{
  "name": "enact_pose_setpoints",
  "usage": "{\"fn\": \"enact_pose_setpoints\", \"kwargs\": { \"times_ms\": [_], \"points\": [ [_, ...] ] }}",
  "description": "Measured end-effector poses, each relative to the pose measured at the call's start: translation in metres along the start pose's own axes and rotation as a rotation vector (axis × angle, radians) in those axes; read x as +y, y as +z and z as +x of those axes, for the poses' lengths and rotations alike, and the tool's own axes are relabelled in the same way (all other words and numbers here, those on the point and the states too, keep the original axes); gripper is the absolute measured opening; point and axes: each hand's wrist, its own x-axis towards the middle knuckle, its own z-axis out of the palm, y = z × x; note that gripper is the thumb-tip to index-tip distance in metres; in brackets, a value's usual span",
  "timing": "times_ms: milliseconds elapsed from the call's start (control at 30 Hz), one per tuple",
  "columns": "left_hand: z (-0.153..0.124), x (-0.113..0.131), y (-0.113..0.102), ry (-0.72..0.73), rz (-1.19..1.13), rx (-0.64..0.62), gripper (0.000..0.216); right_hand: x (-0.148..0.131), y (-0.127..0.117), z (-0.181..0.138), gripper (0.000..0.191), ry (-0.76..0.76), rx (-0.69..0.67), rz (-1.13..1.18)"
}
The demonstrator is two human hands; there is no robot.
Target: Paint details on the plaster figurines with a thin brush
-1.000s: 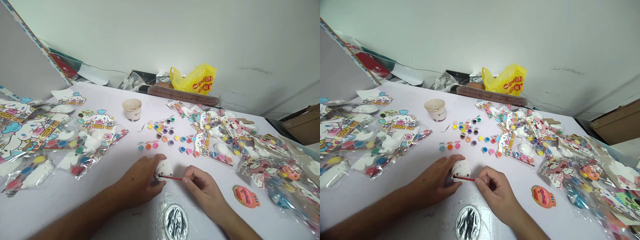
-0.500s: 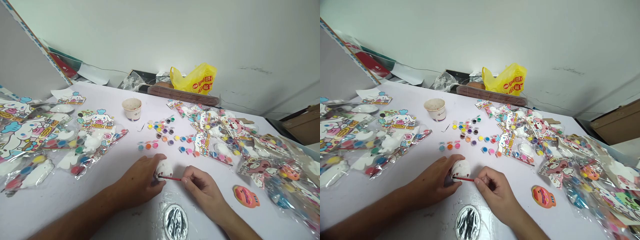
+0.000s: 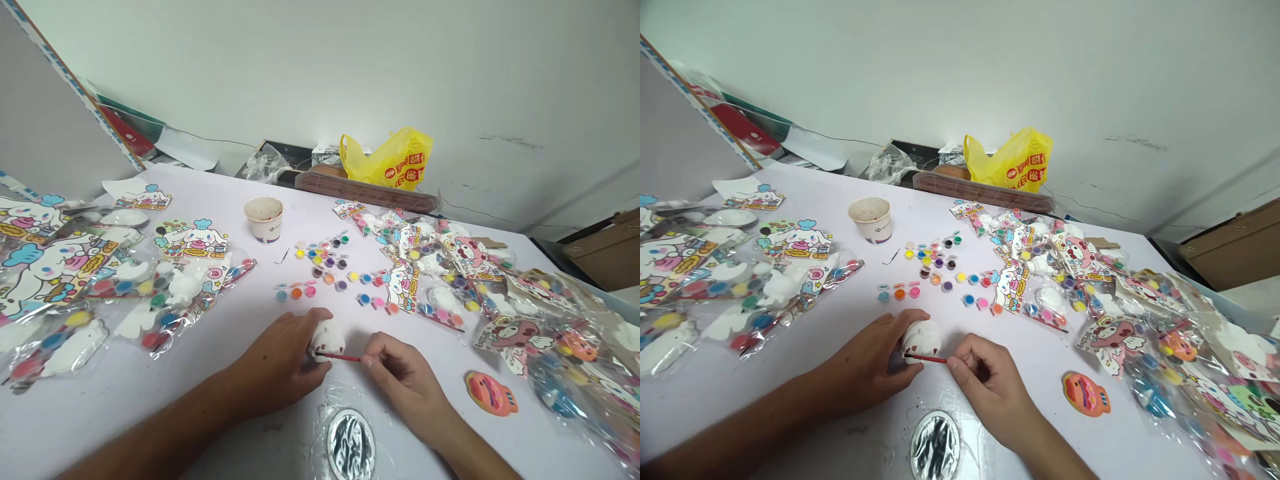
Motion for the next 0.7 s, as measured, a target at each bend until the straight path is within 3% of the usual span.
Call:
{"fn": "enact_pose_setpoints", "kwargs": {
  "times_ms": [700],
  "points": [
    [0.0008,0.0033,-0.0035,-0.033,-0.005,-0.023,0.048,-0.0014,-0.0004,0.0002,0.037,0.000,0.021,-0.014]
  ]
}}
